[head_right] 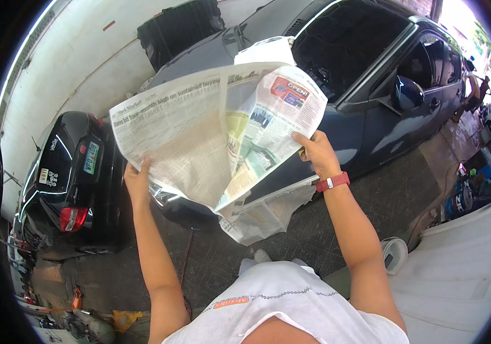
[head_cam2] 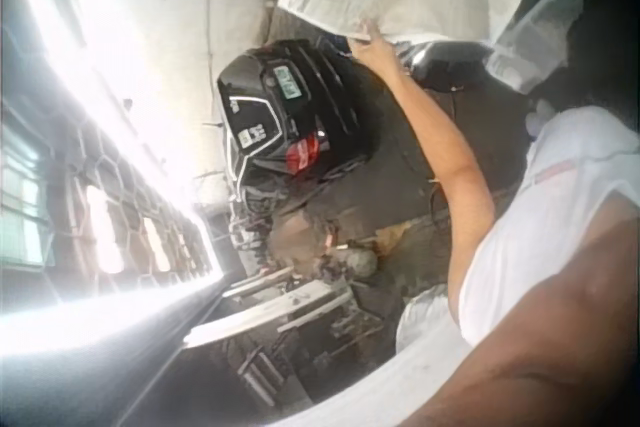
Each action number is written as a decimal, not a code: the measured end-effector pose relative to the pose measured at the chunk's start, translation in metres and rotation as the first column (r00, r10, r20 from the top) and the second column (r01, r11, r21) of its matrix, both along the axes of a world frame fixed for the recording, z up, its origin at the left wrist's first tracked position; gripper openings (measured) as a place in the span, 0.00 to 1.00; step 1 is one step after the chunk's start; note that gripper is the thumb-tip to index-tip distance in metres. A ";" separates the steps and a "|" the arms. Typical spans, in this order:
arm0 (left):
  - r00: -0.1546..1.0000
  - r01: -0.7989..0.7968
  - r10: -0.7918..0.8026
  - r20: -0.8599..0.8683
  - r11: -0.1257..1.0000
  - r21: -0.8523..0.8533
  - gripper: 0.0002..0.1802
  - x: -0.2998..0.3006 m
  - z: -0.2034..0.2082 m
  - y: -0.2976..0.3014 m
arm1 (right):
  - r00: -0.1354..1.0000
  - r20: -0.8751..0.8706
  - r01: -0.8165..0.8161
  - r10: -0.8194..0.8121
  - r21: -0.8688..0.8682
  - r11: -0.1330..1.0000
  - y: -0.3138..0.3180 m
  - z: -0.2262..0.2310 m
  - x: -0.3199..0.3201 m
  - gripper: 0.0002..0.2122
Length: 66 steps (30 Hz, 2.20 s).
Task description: The person tapes newspaper and white paper onto the front bumper and hood of a dark blue car using masking tape. They smooth the paper to conform to the car's curves and secure edges with tape.
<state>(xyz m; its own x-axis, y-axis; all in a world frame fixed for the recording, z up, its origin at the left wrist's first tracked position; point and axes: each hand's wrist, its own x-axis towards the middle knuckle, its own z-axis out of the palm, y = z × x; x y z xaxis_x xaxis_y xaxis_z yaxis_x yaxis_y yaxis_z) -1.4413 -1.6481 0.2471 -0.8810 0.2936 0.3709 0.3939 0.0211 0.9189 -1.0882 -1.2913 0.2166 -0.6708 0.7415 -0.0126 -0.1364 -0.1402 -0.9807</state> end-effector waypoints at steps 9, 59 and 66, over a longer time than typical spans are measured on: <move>0.929 -0.261 0.140 -0.343 0.904 -0.339 0.21 0.047 0.038 -0.010 | 0.976 0.022 0.215 -0.216 0.014 0.976 -0.003 -0.035 0.048 0.12; 0.608 -0.322 -0.096 -0.788 0.877 -0.356 0.16 0.282 0.048 -0.078 | 0.900 0.378 -0.139 -0.217 0.721 0.679 -0.097 -0.162 0.097 0.15; 0.779 -0.282 -0.232 -0.582 0.701 -0.656 0.15 0.303 0.026 -0.065 | 0.831 0.093 -0.553 0.548 0.038 0.832 -0.147 -0.099 0.113 0.33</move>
<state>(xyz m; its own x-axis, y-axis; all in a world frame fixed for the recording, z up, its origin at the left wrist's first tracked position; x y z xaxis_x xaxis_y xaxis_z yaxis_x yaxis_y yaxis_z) -1.1382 -1.7129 0.2729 -0.5615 0.6602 0.4989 0.8155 0.5437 0.1985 -0.9756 -1.4382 0.1173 -0.9670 0.2506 -0.0464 0.0192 -0.1101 -0.9937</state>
